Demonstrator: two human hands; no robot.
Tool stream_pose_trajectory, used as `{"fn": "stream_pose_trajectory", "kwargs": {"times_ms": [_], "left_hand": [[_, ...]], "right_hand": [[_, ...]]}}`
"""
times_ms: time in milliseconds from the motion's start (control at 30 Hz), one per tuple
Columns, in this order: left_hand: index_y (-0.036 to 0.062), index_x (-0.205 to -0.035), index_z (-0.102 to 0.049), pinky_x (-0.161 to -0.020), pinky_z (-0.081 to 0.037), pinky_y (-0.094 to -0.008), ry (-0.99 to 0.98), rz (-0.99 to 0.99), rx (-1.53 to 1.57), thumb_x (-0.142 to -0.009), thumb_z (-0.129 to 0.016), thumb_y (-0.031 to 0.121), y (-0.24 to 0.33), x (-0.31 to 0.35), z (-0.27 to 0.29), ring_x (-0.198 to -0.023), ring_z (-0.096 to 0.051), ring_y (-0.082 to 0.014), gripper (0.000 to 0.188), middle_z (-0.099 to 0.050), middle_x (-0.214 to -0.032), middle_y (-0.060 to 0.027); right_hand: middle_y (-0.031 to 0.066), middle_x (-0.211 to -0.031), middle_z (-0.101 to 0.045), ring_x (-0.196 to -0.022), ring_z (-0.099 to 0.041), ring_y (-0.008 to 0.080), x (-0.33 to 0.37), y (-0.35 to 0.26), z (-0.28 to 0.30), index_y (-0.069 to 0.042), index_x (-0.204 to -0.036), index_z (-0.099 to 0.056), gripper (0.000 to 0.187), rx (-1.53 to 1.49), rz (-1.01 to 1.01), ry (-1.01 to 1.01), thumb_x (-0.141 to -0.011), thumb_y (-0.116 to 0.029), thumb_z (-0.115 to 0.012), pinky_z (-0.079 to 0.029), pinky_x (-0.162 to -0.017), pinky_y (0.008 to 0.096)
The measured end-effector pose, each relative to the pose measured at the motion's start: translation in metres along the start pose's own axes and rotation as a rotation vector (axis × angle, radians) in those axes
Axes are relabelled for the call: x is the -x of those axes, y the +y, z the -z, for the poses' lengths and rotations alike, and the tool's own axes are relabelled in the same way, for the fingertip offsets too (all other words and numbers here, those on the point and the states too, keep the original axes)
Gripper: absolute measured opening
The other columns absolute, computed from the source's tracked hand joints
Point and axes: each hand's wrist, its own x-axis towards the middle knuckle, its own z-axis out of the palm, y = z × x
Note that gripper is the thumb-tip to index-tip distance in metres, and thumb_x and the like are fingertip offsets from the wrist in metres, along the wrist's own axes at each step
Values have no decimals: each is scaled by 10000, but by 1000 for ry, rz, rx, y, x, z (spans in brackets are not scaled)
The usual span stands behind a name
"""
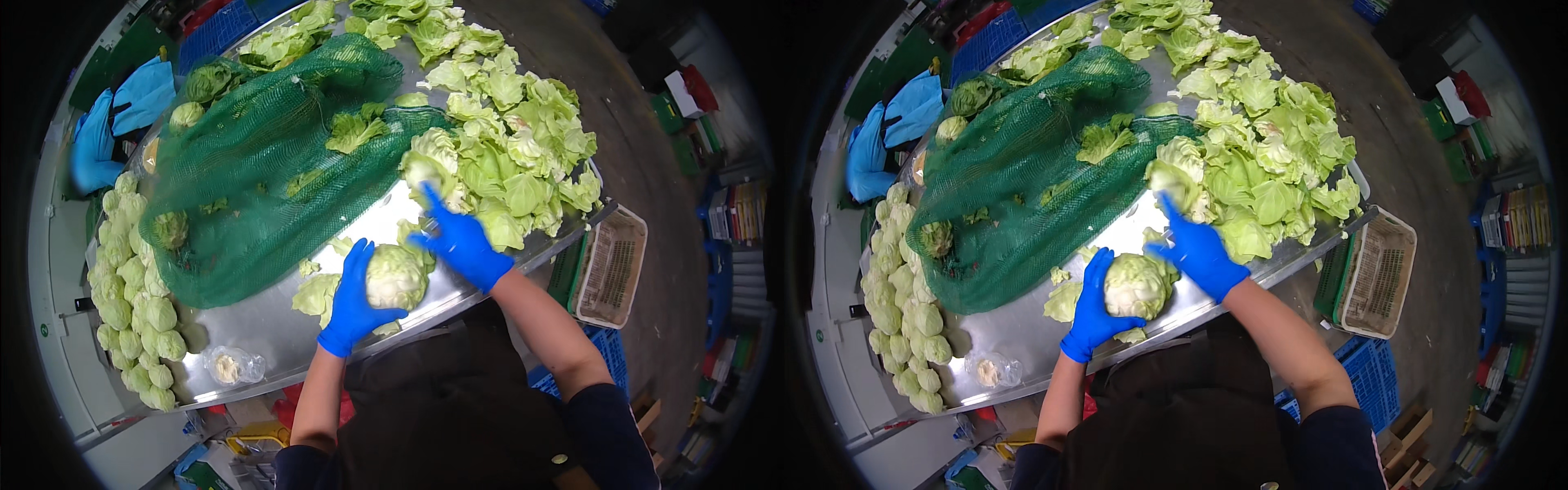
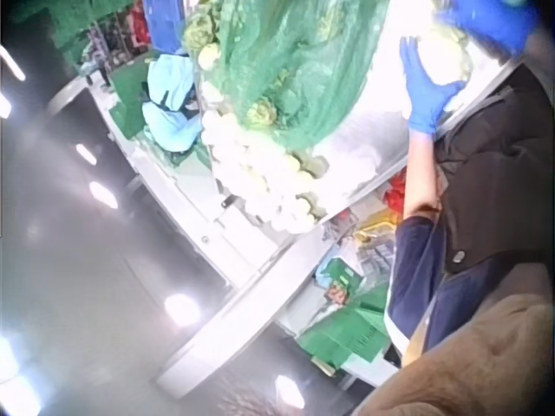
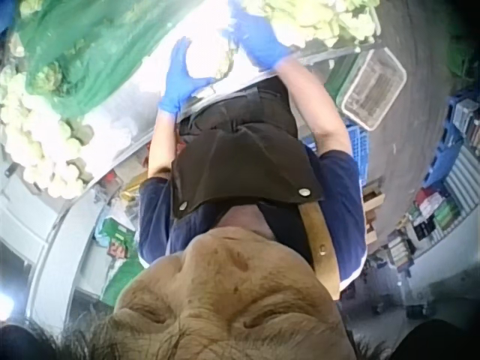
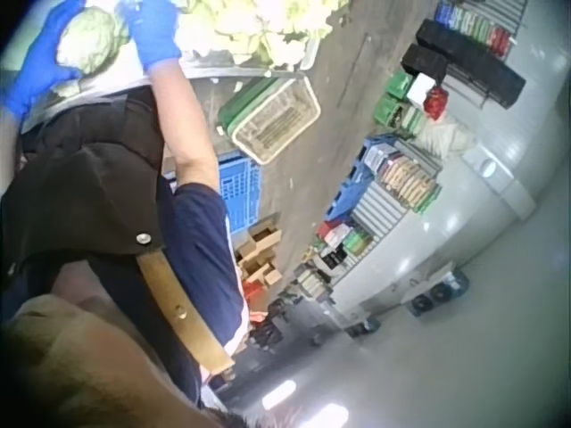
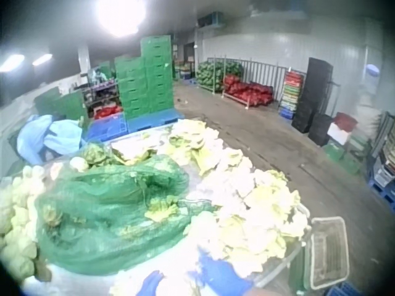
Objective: The person trims cabbages using a knife, removing outer leaves and placing the trimmed heads in a pile on a metal table.
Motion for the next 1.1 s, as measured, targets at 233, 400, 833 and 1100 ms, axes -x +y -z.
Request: {"fn": "stream_pose_trajectory", "kwargs": {"times_ms": [233,400,833,1100], "left_hand": [[-27,-1453,-193,-1120,-272,-421,368,300,314,-602,-887,248,3,16,-44,-1337,-306,-329,1132,-271,-1445,-210],[-31,-1434,-243,-1071,-343,-415,323,293,242,-582,-901,254,8,6,-38,-1251,-407,-316,1113,-373,-1363,-199],[4,-1431,-276,-1052,-374,-405,48,125,140,-527,-921,301,-11,6,-13,-1262,-435,-341,1150,-400,-1381,-198],[57,-1424,-334,-1097,-315,-431,43,47,137,-475,-915,201,-17,25,-4,-1301,-376,-333,1123,-406,-1377,-155]], "right_hand": [[168,-787,-669,-739,-658,335,8,-6,-29,-46,-1081,-652,511,-40,60,-109,-841,-496,-630,-509,-665,409],[188,-801,-662,-732,-643,362,-9,60,-34,-43,-932,-650,310,-144,-57,70,-882,-345,-597,-503,-641,417],[197,-1002,-663,-861,-647,364,-8,-5,-18,-115,-1271,-559,482,122,96,-248,-899,-421,-583,-512,-741,406],[156,-908,-681,-815,-664,312,-19,60,-35,-51,-1244,-548,510,301,-80,100,-815,-291,-685,-522,-702,400]]}}
